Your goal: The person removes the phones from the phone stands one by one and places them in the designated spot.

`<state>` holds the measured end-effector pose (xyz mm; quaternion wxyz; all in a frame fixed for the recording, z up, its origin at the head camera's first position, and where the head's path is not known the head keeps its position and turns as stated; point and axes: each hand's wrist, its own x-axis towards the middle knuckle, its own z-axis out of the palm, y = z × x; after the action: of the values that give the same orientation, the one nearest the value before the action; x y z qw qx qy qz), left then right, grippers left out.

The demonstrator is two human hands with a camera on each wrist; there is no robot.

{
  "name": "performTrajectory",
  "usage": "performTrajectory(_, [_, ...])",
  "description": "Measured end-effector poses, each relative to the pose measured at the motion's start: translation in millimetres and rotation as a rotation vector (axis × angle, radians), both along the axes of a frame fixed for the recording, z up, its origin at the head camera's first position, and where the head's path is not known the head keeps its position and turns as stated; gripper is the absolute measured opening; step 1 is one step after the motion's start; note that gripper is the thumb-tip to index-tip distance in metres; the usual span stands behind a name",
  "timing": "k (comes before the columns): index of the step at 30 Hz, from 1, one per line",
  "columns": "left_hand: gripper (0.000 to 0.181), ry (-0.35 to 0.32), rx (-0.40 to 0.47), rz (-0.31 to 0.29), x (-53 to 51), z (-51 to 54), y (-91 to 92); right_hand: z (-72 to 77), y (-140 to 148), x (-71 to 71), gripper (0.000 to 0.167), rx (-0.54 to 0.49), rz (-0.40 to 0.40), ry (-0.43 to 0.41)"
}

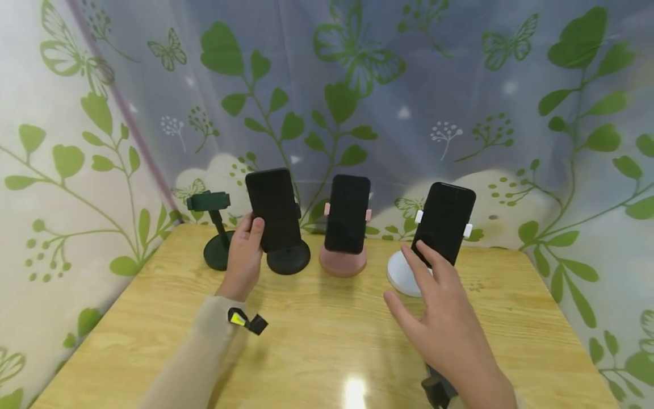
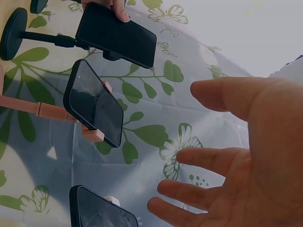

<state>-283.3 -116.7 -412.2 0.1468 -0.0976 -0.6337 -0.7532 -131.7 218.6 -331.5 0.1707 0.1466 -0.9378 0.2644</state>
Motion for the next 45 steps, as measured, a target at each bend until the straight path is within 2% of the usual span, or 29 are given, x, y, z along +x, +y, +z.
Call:
performTrajectory(4, [0.056,-0.021,-0.015,0.024,8.8,2.1,-4.4,0.4,-1,0.9,0.076,-0.009,0.012,-0.003])
performTrajectory(9, [0.059,-0.008,-0.015,0.029,20.1,6.7,-10.4,3.2,-3,2.0,0.076,-0.013,0.017,0.009])
performTrajectory(16, [0.049,0.001,-0.052,0.056,36.3,11.8,-17.9,3.5,-4,3.6,0.08,0.0,0.021,0.025])
performTrajectory(23, [0.053,0.002,-0.043,0.068,46.7,17.2,-23.3,3.4,-4,5.1,0.08,-0.006,0.028,0.049])
performTrajectory(28, [0.047,0.015,-0.068,0.061,57.5,21.4,-28.1,4.1,-2,6.9,0.08,-0.01,0.028,0.044])
performTrajectory(32, [0.046,0.029,-0.075,0.073,69.2,26.2,-32.7,4.5,-2,8.7,0.081,-0.011,0.027,0.048])
performTrajectory(38, [0.038,0.041,-0.12,0.163,88.7,37.0,-38.0,5.0,-1,11.0,0.081,-0.023,0.024,0.056])
performTrajectory(45, [0.028,0.073,-0.134,0.17,109.6,44.2,-43.4,7.4,-1,13.2,0.081,-0.023,0.026,0.037])
